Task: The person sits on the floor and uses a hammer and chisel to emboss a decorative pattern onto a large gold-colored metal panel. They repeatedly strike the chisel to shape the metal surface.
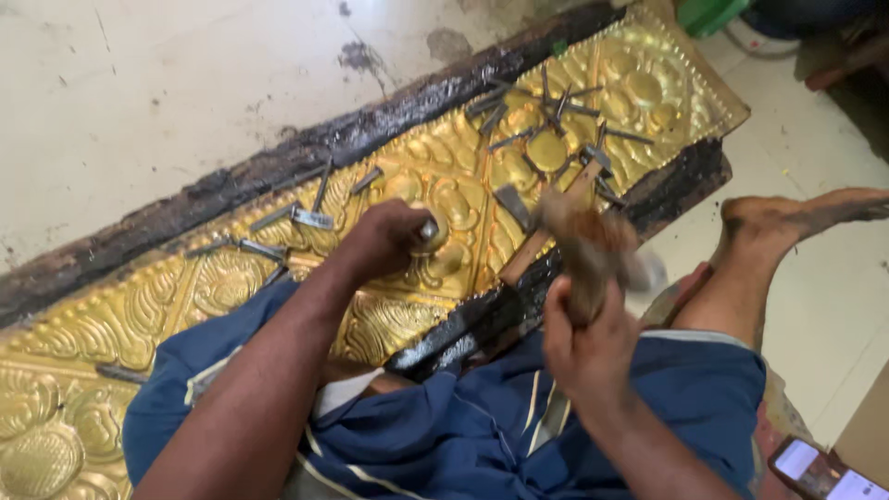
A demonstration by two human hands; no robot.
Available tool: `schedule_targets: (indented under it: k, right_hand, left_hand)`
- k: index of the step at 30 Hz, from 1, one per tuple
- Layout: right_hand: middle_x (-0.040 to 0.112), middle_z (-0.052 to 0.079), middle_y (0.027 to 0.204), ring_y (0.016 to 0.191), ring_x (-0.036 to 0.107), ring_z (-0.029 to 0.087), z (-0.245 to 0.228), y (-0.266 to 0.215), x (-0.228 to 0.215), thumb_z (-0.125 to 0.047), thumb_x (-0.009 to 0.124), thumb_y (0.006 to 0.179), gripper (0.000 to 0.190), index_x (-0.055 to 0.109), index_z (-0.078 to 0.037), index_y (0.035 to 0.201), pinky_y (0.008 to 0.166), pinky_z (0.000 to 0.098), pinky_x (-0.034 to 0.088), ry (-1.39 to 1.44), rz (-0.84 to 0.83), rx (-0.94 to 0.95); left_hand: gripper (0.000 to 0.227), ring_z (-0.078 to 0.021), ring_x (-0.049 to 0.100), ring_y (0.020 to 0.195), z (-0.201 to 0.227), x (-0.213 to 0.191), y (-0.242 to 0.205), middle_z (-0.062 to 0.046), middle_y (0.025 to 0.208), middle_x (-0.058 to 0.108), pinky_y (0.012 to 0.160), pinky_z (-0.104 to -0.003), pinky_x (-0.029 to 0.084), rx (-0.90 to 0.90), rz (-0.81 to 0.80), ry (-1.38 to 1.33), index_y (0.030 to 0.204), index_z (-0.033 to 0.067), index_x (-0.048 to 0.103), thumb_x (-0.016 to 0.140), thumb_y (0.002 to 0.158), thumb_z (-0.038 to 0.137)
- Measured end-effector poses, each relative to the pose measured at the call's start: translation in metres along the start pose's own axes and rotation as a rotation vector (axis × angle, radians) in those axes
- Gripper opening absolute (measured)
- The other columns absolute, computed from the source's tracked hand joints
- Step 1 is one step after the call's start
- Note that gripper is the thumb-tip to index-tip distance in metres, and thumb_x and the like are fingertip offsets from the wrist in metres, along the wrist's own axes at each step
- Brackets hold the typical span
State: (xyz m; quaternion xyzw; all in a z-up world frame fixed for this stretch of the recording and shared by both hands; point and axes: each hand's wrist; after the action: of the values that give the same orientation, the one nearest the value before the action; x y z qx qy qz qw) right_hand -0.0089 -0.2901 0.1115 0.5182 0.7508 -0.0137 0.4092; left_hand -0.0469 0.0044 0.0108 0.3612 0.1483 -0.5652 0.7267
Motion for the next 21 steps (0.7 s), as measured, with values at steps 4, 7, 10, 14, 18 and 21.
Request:
schedule_targets:
  k: [4,7,10,14,18,21]
  right_hand:
    - [0.069,0.024,0.082,0.08,0.068,0.046,-0.005,0.017,0.021,-0.009,0.068,0.09,0.022,0.056,-0.003,0.108,0.07,0.0569,0.05,-0.416,-0.586,0.046]
    - [0.07,0.026,0.079,0.08,0.068,0.047,-0.018,0.031,0.011,-0.009,0.067,0.087,0.036,0.055,-0.006,0.121,0.071,0.0568,0.05,-0.334,-0.528,0.189]
    - [0.07,0.022,0.077,0.074,0.075,0.039,-0.033,0.013,-0.002,-0.017,0.064,0.091,0.023,0.057,-0.008,0.111,0.067,0.0516,0.057,-0.057,-0.213,0.148]
    - [0.071,0.025,0.08,0.075,0.067,0.048,-0.022,0.016,0.016,-0.011,0.071,0.082,0.033,0.058,-0.004,0.112,0.064,0.0586,0.048,-0.277,-0.321,-0.016]
    - [0.067,0.023,0.075,0.07,0.067,0.046,-0.001,0.033,0.019,-0.009,0.072,0.084,0.04,0.055,-0.001,0.119,0.059,0.0536,0.049,-0.238,-0.385,0.078]
    - [0.066,0.023,0.07,0.069,0.068,0.045,-0.006,0.033,0.005,-0.01,0.072,0.085,0.035,0.055,0.0,0.114,0.058,0.0505,0.051,-0.198,-0.308,0.093]
  left_hand:
    - [0.017,-0.0314,0.063,0.074,0.007,-0.001,-0.004,-0.011,0.077,0.065,0.064,-0.042,0.051,-0.043,-0.032,-0.003,0.086,0.0096,0.068,0.077,0.073,0.004]
    - [0.016,-0.0312,0.064,0.073,-0.002,-0.004,-0.001,-0.012,0.078,0.064,0.065,-0.041,0.051,-0.063,0.045,-0.017,0.092,0.0099,0.07,0.074,0.078,0.003]
    - [0.017,-0.0304,0.065,0.073,-0.008,0.0,-0.018,-0.013,0.08,0.064,0.066,-0.041,0.053,-0.095,0.021,-0.066,0.094,0.0089,0.069,0.074,0.079,0.004]
    - [0.016,-0.0313,0.067,0.075,-0.001,-0.005,-0.013,-0.014,0.082,0.067,0.067,-0.042,0.055,-0.052,-0.026,-0.013,0.091,0.0096,0.072,0.078,0.077,0.006]
    - [0.02,-0.0281,0.073,0.082,-0.007,-0.021,-0.022,-0.011,0.09,0.072,0.073,-0.04,0.059,-0.268,0.066,-0.064,0.097,0.0097,0.071,0.075,0.078,0.005]
    - [0.016,-0.0237,0.078,0.088,-0.016,-0.02,-0.018,-0.007,0.097,0.076,0.075,-0.035,0.064,-0.343,0.257,-0.196,0.102,0.0108,0.069,0.065,0.089,0.002]
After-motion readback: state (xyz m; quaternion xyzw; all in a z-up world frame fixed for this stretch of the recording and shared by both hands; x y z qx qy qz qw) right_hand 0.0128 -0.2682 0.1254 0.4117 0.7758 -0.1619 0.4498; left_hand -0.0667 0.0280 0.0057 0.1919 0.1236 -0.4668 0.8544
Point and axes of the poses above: each hand's wrist, its own y-axis towards the middle knuckle, its own x-axis out of the palm, z = x × y
